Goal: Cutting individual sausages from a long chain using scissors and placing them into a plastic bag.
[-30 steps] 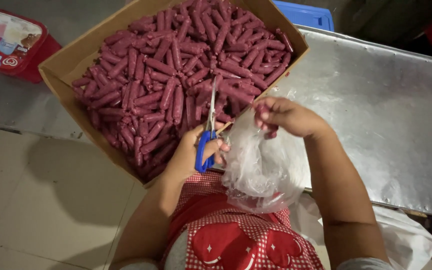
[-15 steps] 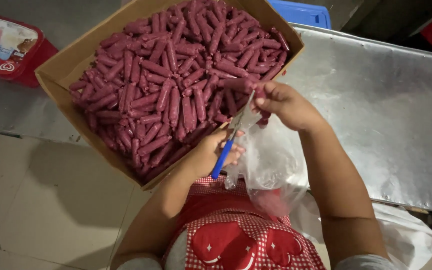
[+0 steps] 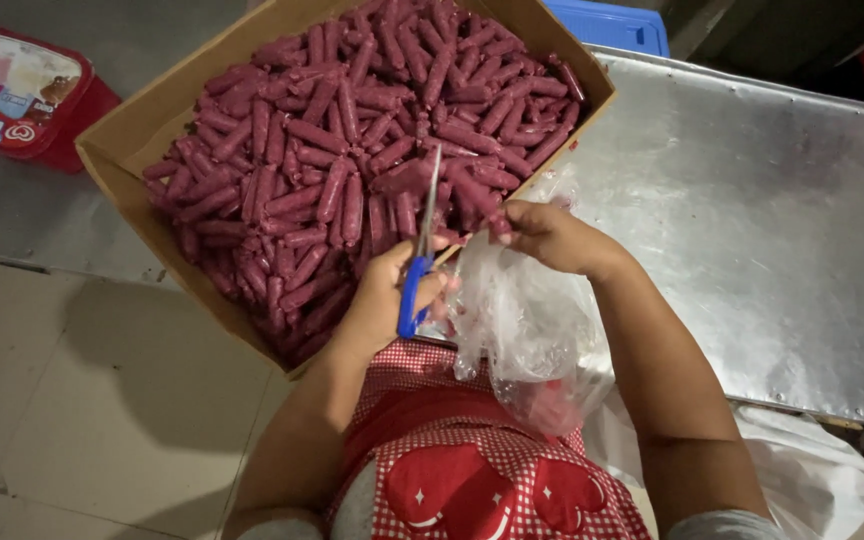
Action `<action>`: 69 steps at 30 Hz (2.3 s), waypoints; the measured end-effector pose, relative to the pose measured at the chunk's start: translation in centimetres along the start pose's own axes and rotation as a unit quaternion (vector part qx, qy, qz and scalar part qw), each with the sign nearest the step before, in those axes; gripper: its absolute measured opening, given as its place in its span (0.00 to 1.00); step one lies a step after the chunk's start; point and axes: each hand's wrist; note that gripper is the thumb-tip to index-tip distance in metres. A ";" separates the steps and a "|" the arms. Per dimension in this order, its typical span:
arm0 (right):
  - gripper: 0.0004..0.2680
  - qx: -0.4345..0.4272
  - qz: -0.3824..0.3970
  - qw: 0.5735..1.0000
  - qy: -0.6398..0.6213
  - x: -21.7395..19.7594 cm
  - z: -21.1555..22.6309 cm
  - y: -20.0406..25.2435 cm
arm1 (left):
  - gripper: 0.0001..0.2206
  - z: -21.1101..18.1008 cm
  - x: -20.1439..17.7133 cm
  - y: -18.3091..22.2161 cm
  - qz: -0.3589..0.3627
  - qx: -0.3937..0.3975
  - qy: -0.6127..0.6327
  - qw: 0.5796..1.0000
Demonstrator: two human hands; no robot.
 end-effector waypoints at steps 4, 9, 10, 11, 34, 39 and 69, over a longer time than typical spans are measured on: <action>0.01 0.001 -0.018 0.995 -0.097 -0.7 2.9 0.9 | 0.22 -1.8 -0.5 0.7 0.014 -0.007 -0.018 1.000; 0.03 -0.010 -0.030 0.996 -0.082 -2.2 4.3 0.8 | 0.24 -0.2 0.4 1.2 0.080 -0.035 -0.032 0.996; 0.03 -0.011 -0.026 0.997 -0.070 -2.3 4.9 1.0 | 0.26 0.6 0.7 1.1 0.094 -0.062 -0.029 0.993; 0.03 -0.011 -0.026 0.997 -0.069 -2.2 5.4 1.1 | 0.26 1.0 0.9 0.8 0.095 -0.061 -0.028 0.993; 0.06 -0.062 -0.054 0.997 0.006 -2.7 8.6 -1.5 | 0.21 -5.8 -0.4 0.9 0.011 -0.042 -0.491 0.870; 0.03 -0.070 -0.088 0.989 -0.100 -1.8 11.9 -0.7 | 0.25 -4.7 0.3 0.5 0.045 0.018 -0.618 0.785; 0.04 -0.108 -0.126 0.983 -0.076 0.5 13.4 -5.6 | 0.25 -1.8 -0.6 -0.9 0.000 0.017 -0.663 0.749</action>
Point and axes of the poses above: each hand's wrist, its own y-axis away from the middle knuckle, its own x-axis out of the palm, z = x × y, and after that the axes turned 12 degrees about -y, right-handed
